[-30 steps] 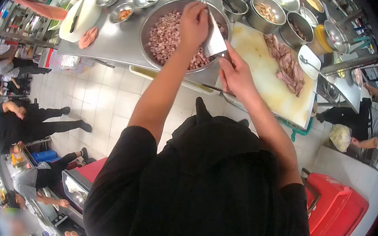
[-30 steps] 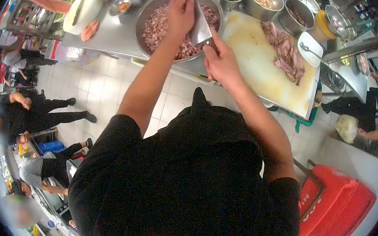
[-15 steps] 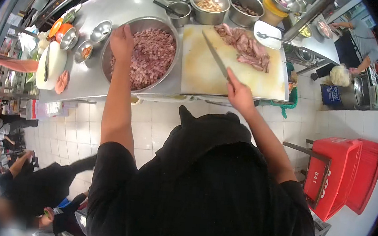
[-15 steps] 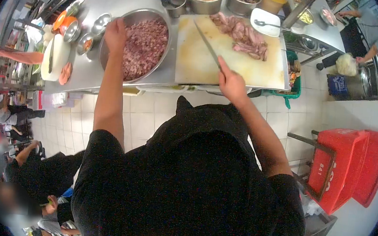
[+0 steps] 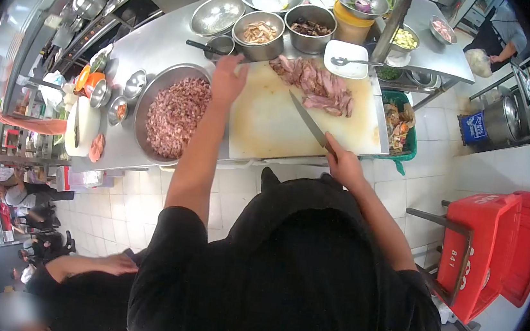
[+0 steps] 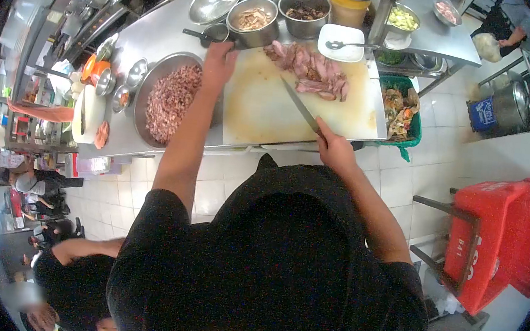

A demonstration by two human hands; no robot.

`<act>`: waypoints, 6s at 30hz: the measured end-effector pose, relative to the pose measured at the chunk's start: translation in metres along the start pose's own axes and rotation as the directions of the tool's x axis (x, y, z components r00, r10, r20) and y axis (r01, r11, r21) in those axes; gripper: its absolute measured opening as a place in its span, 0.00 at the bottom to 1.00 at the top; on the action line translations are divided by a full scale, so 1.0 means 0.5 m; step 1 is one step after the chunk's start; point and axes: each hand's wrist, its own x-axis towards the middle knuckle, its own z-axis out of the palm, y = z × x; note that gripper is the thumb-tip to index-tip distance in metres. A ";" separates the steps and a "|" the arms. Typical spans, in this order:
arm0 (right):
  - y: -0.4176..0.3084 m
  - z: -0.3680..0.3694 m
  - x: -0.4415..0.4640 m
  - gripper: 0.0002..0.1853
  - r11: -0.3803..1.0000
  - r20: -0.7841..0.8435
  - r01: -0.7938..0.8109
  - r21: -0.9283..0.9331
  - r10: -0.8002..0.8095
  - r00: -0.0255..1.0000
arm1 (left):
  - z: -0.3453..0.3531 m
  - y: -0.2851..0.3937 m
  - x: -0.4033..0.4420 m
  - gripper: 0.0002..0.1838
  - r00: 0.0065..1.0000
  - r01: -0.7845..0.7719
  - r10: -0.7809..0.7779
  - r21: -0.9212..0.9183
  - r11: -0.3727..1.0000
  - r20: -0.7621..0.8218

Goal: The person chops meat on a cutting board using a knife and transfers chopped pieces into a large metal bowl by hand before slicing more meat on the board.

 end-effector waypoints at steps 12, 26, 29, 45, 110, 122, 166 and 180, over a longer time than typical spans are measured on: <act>0.068 -0.003 0.005 0.39 0.993 0.159 -0.076 0.086 0.062 0.985 | 0.268 0.003 0.011 0.22 0.912 0.120 -0.111 0.002 0.993 0.394; 0.067 0.014 0.011 0.39 0.983 0.105 -0.076 0.169 0.059 0.993 | 0.274 0.007 -0.034 0.20 0.862 0.341 -0.333 0.048 0.939 0.382; 0.059 0.010 0.014 0.39 0.979 0.087 -0.077 0.190 0.061 0.994 | 0.244 -0.020 -0.068 0.21 0.779 0.564 -0.495 -0.084 0.822 0.384; -0.074 0.010 0.084 0.36 0.999 0.335 0.031 -0.025 -0.021 0.942 | 0.022 0.120 -0.346 0.08 0.698 0.714 -0.684 -0.132 0.688 0.210; -0.167 0.056 0.189 0.33 0.990 0.308 0.139 0.028 -0.141 0.941 | 0.038 0.146 -0.365 0.03 0.804 0.594 -0.584 -0.115 0.796 0.109; -0.141 -0.039 0.209 0.32 0.993 0.545 0.086 -0.087 -0.025 0.838 | 0.052 0.151 -0.329 0.06 0.782 0.619 -0.570 -0.211 0.756 0.253; -0.174 -0.016 0.118 0.32 0.974 0.485 0.019 -0.227 0.096 0.869 | 0.062 0.179 -0.346 0.12 0.790 0.544 -0.407 -0.220 0.809 0.459; -0.137 -0.028 0.091 0.36 0.973 0.467 0.106 -0.206 0.002 0.884 | 0.045 0.213 -0.331 0.10 0.776 0.604 -0.493 -0.238 0.761 0.392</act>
